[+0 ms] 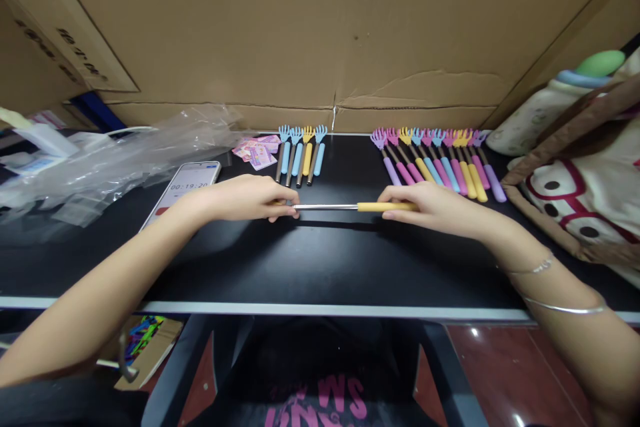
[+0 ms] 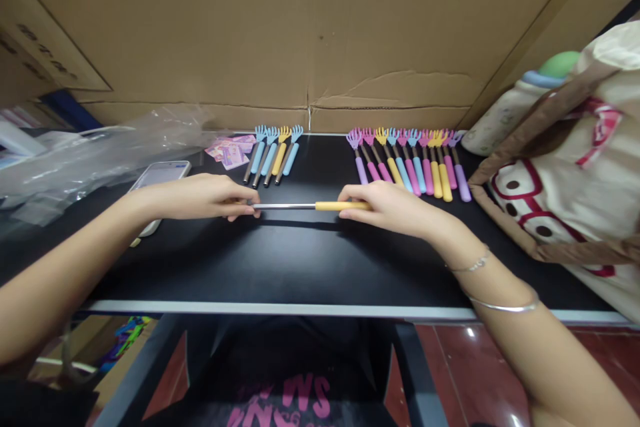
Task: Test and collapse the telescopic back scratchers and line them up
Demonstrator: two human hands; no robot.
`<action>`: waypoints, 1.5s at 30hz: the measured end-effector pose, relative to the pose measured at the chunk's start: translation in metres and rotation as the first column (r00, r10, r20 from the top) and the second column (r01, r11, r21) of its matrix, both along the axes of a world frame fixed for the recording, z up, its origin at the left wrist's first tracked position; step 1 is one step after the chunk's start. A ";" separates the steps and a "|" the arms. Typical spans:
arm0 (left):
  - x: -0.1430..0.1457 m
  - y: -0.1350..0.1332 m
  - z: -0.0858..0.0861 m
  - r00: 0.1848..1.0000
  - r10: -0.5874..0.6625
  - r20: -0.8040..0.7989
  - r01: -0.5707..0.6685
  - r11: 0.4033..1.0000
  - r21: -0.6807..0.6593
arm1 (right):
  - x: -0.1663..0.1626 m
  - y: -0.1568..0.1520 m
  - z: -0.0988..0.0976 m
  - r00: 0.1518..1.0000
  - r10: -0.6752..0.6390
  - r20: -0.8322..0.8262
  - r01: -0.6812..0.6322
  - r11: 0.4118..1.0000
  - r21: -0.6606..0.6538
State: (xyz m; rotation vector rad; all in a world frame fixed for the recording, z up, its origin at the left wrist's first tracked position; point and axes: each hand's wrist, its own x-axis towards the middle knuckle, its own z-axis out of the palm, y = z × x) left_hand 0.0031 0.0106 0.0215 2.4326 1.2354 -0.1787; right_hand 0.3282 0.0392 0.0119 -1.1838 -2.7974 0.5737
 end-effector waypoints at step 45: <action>-0.001 0.000 0.003 0.989 -0.032 0.145 0.045 0.995 -0.086 | -0.007 -0.006 -0.012 0.998 0.035 0.048 -0.057 0.799 0.599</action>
